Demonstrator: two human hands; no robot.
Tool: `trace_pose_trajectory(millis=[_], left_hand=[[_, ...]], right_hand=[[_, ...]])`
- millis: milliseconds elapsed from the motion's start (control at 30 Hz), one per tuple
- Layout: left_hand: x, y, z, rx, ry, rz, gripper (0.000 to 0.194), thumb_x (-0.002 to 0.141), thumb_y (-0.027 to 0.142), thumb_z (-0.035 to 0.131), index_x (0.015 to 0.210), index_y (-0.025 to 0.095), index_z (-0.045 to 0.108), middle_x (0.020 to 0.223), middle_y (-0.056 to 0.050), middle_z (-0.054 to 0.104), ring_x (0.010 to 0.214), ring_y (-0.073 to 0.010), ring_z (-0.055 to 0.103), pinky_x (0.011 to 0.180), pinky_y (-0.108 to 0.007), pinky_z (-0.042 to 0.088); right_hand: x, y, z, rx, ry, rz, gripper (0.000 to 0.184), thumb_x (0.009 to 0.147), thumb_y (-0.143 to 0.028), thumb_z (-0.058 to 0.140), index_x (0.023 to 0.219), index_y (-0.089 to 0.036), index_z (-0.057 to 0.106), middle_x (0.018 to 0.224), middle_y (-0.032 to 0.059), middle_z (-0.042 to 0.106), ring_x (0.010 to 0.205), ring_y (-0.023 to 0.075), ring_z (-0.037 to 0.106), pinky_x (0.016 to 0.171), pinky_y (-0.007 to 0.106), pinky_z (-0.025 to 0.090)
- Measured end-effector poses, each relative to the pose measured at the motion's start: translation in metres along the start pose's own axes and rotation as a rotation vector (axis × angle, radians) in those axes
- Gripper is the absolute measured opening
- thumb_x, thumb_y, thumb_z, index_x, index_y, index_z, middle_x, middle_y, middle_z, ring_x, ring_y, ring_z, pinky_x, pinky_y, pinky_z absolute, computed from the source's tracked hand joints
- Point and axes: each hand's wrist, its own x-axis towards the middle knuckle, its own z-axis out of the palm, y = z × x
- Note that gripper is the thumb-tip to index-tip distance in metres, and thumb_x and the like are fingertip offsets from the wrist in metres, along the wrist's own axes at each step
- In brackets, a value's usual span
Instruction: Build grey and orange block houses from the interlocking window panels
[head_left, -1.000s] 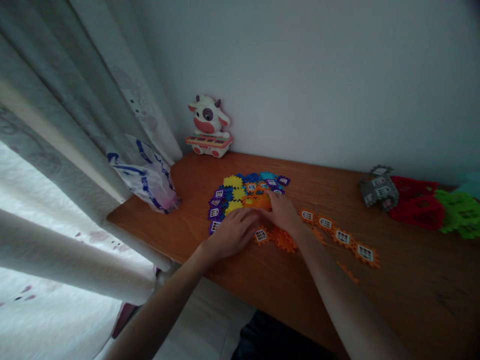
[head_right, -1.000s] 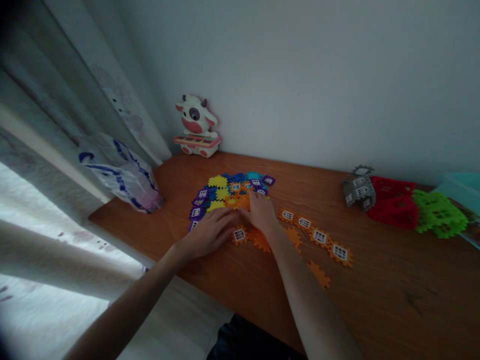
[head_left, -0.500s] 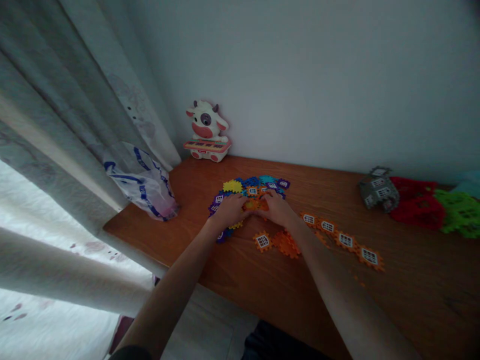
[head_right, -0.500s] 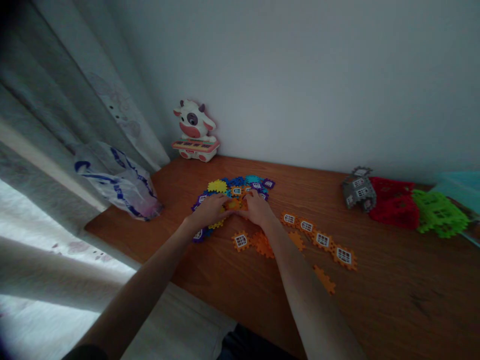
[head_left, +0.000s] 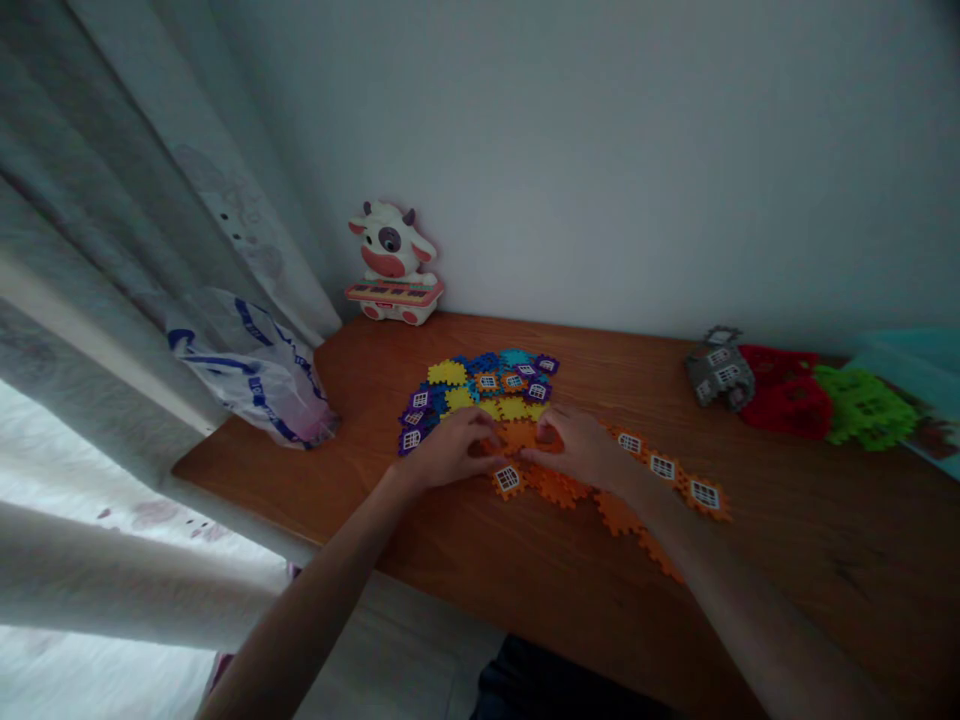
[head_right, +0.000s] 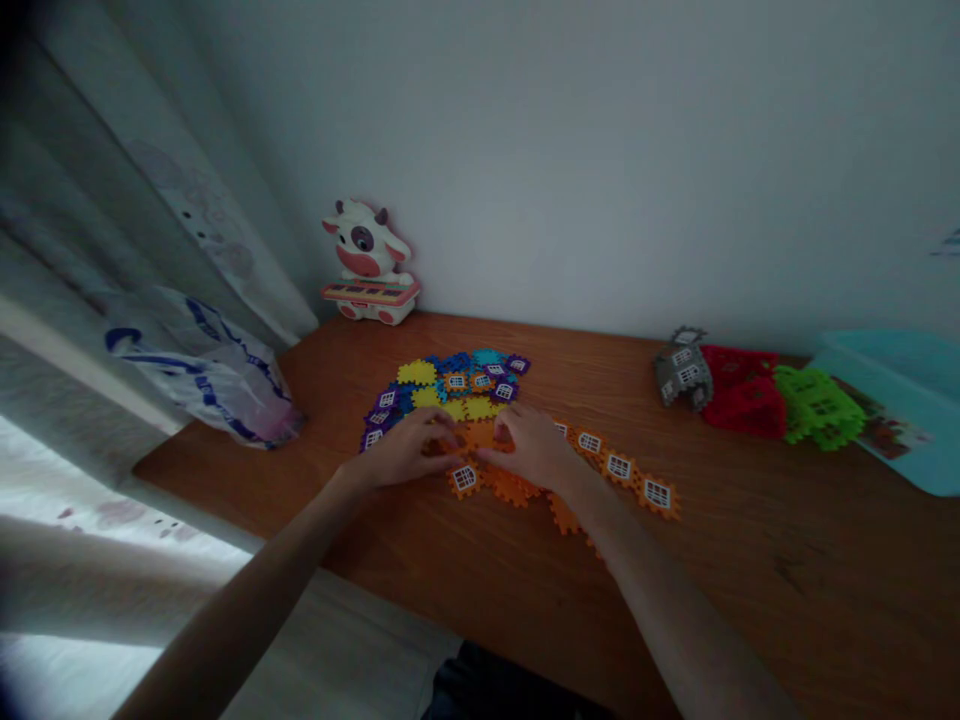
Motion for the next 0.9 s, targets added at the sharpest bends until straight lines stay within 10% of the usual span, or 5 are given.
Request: trace_pose_trajectory(millis=[467, 733, 900], left_hand=[[0.062, -0.028, 0.038, 0.425, 0.247, -0.361, 0.043, 0.099, 0.040, 0.052, 0.137, 0.020, 0.054, 0.153, -0.015, 0.049, 0.139, -0.0362, 0.045, 0.115, -0.057, 0.034], [0.061, -0.027, 0.043, 0.414, 0.188, -0.366, 0.029, 0.099, 0.028, 0.047, 0.121, 0.020, 0.064, 0.127, -0.014, 0.063, 0.120, -0.0328, 0.056, 0.102, -0.049, 0.045], [0.062, -0.034, 0.045, 0.397, 0.219, -0.397, 0.032, 0.095, 0.026, 0.052, 0.124, 0.019, 0.062, 0.144, -0.017, 0.053, 0.129, -0.0350, 0.050, 0.102, -0.050, 0.045]], right_hand=[[0.058, -0.005, 0.019, -0.357, -0.048, 0.086, 0.043, 0.096, -0.013, 0.046, 0.138, -0.013, 0.056, 0.146, 0.0166, 0.054, 0.130, 0.0307, 0.051, 0.106, 0.042, 0.043], [0.082, -0.004, 0.028, -0.417, -0.092, 0.121, 0.040, 0.098, -0.008, 0.037, 0.128, -0.010, 0.063, 0.128, 0.0203, 0.066, 0.122, 0.0310, 0.057, 0.101, 0.043, 0.044], [0.071, -0.008, 0.020, -0.411, -0.041, 0.084, 0.031, 0.098, -0.017, 0.049, 0.124, -0.013, 0.066, 0.126, 0.0167, 0.067, 0.121, 0.0303, 0.057, 0.103, 0.041, 0.043]])
